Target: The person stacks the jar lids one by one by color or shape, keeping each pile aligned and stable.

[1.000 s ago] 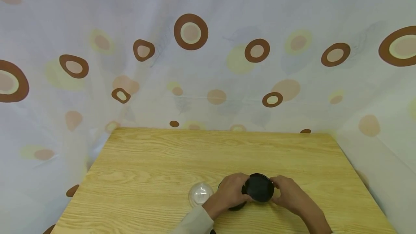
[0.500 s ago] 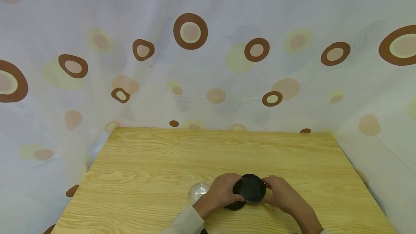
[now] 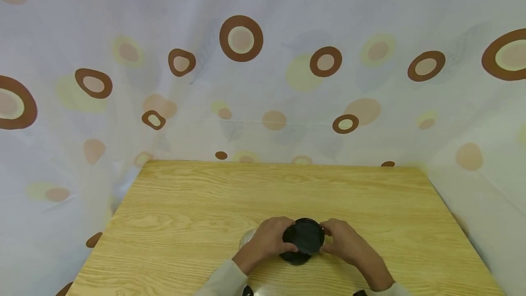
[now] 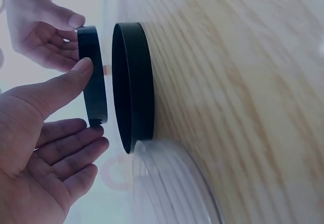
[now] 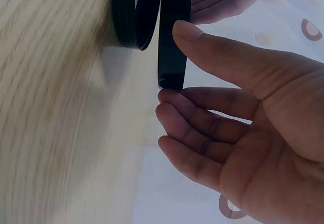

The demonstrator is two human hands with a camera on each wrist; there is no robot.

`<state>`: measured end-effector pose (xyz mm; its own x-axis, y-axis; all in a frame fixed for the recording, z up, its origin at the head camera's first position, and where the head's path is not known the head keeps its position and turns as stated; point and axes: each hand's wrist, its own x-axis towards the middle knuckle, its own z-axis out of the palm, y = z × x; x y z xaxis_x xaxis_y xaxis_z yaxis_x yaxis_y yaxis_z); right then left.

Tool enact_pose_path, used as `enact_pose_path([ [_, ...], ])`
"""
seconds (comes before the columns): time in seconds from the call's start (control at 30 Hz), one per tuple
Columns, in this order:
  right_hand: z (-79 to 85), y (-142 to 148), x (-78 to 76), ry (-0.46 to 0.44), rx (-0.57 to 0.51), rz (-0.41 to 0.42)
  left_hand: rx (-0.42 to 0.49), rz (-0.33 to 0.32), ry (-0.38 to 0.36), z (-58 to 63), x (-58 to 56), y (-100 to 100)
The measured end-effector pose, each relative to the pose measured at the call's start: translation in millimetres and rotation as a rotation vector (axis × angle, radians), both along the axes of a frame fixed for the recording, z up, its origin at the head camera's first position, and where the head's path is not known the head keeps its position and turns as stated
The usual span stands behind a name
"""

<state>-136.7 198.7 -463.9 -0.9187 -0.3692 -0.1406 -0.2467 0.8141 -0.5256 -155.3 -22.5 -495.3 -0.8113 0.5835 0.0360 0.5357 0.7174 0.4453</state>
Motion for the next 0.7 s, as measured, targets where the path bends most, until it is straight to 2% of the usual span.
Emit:
enact_pose_path([
  [0.3, -3.4, -11, 0.1, -0.041, -0.034, -0.002, -0.050, 0.030, -0.034, 1.0, 3.2, -8],
  [0.7, -11.1, -20, -3.2, -0.044, -0.003, -0.002, -0.065, 0.048, 0.021, -5.5, 7.0, -14],
])
